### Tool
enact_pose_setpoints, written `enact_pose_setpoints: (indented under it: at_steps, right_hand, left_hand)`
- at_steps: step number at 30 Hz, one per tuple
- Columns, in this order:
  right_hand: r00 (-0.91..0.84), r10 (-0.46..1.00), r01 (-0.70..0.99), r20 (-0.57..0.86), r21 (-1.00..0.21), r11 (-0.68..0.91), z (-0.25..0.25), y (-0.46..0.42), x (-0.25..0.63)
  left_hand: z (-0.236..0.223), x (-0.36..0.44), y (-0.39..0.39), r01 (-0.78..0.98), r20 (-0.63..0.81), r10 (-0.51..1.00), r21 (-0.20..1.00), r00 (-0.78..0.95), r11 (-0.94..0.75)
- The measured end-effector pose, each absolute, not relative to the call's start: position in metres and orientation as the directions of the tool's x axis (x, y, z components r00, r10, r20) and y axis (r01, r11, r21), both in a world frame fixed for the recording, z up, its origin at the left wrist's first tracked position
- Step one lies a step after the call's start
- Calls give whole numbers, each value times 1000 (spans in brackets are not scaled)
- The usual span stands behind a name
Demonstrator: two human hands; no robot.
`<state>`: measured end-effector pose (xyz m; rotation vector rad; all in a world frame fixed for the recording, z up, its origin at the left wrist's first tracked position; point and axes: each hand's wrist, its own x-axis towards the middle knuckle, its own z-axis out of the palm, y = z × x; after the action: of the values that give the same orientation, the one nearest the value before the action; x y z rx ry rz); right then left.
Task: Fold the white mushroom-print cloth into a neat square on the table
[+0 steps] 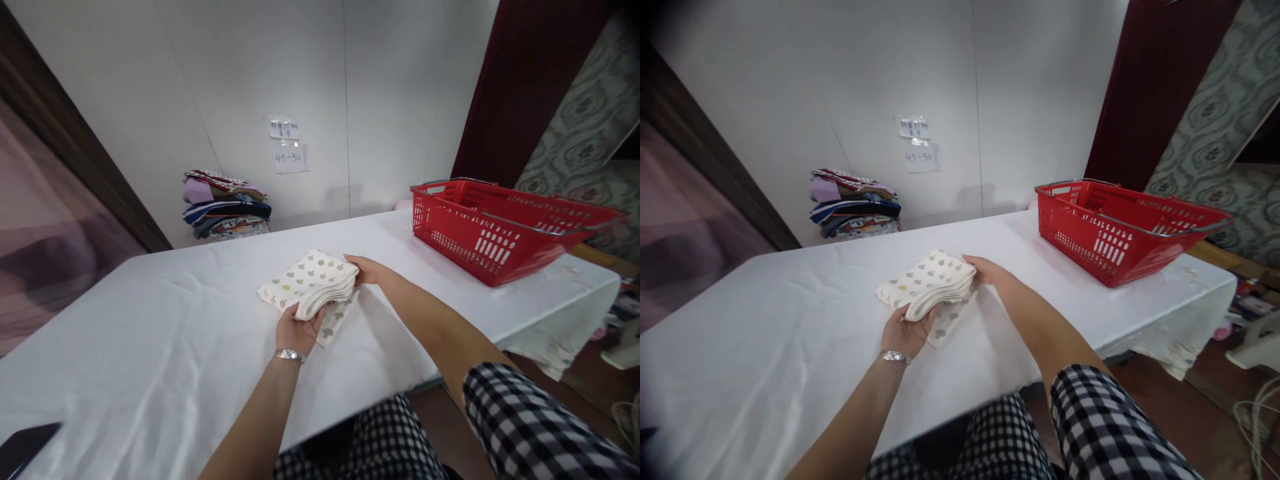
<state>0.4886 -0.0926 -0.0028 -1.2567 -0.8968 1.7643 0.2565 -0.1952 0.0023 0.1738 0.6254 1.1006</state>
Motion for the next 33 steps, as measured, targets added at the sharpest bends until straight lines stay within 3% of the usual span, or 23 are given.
enact_pose_setpoints:
  at_steps: [5, 10, 14, 18, 29, 33]
  right_hand:
    - [-282, 849, -327, -446, -787, -522, -6, -95, 480]
    - [-300, 869, -359, -394, -797, -485, -6, -97, 479]
    - [-35, 943, -74, -332, -940, -334, -1, -94, 492]
    - [137, 951, 162, -276, -941, -297, 0, -93, 501]
    - [245, 956, 488, -161, -831, -265, -13, -90, 505]
    - [222, 958, 529, -183, -802, -276, -15, -96, 507]
  left_hand:
    - [14, 265, -185, -835, -269, 909, 374, 319, 404]
    - [25, 267, -177, -773, -246, 928, 515, 281, 370]
    - [12, 260, -184, -541, -417, 855, 663, 307, 518]
    - [-9, 254, -194, -199, -615, 766, 740, 190, 643]
    - [-26, 240, -198, 256, -461, 887, 857, -4, 446]
    - [-28, 237, -199, 294, -345, 928, 881, -140, 371]
